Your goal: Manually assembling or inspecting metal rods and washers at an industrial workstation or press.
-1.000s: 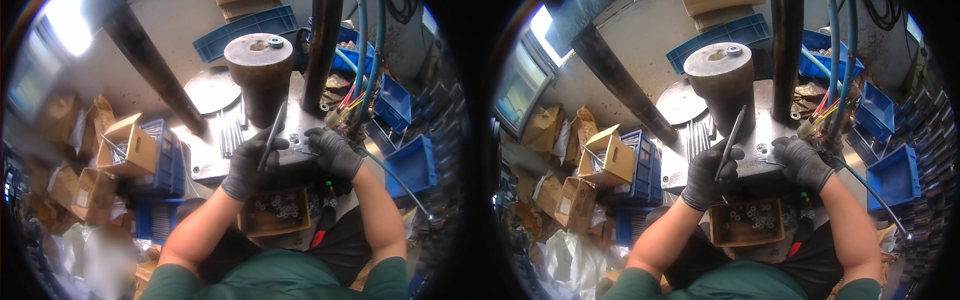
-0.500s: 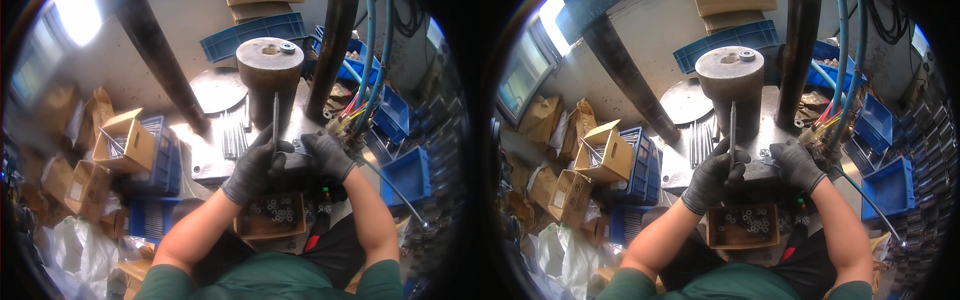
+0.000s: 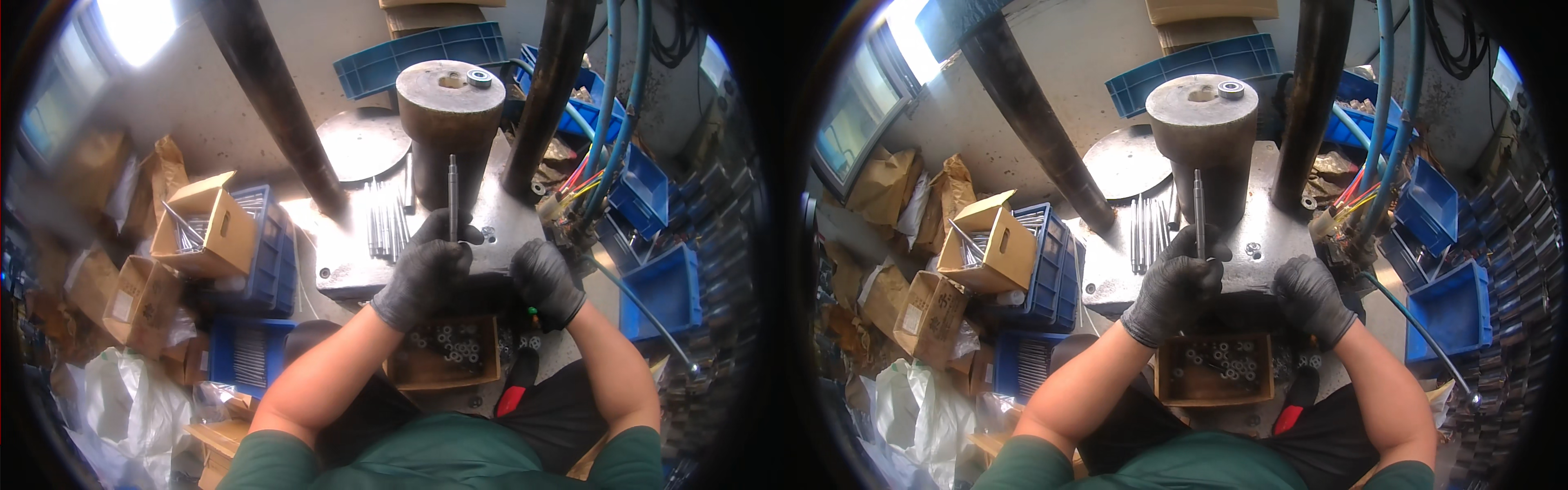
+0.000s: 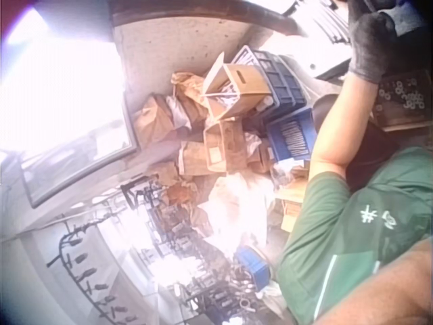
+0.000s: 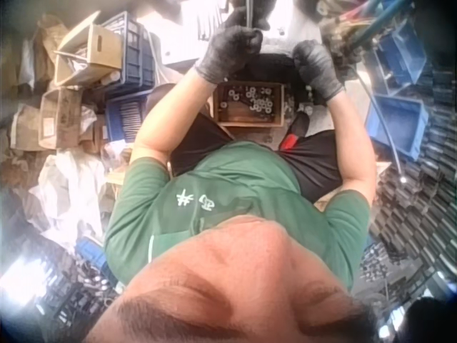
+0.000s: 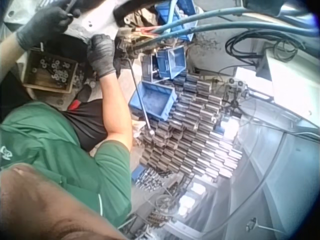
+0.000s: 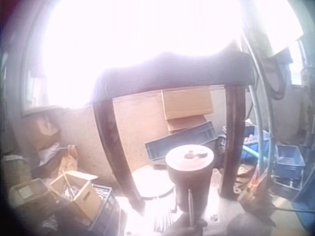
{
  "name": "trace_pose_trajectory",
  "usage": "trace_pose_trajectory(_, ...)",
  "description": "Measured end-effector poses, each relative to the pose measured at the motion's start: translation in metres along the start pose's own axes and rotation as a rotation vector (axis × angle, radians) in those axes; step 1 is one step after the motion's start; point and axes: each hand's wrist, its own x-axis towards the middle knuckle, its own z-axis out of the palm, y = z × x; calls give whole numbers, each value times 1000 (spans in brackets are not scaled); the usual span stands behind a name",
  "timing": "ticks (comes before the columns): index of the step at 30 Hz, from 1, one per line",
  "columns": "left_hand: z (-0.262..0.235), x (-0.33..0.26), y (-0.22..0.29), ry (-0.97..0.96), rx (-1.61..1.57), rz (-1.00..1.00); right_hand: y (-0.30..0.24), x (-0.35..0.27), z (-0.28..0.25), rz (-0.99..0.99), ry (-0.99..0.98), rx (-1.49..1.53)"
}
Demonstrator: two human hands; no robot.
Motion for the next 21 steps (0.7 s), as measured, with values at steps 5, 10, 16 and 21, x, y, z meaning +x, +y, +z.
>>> trace_pose_trajectory(5,-10,3,-16,96,296,-14,-23,3,-6,511,195,735)
trace_pose_trajectory(10,-8,6,-32,125,608,-50,-54,18,-30,557,228,1120)
trace_pose_trajectory(16,-2,3,-45,61,492,-107,-59,20,-25,593,243,1221)
trace_pose_trajectory(21,4,1,-41,71,364,-153,-58,21,-21,574,265,1223)
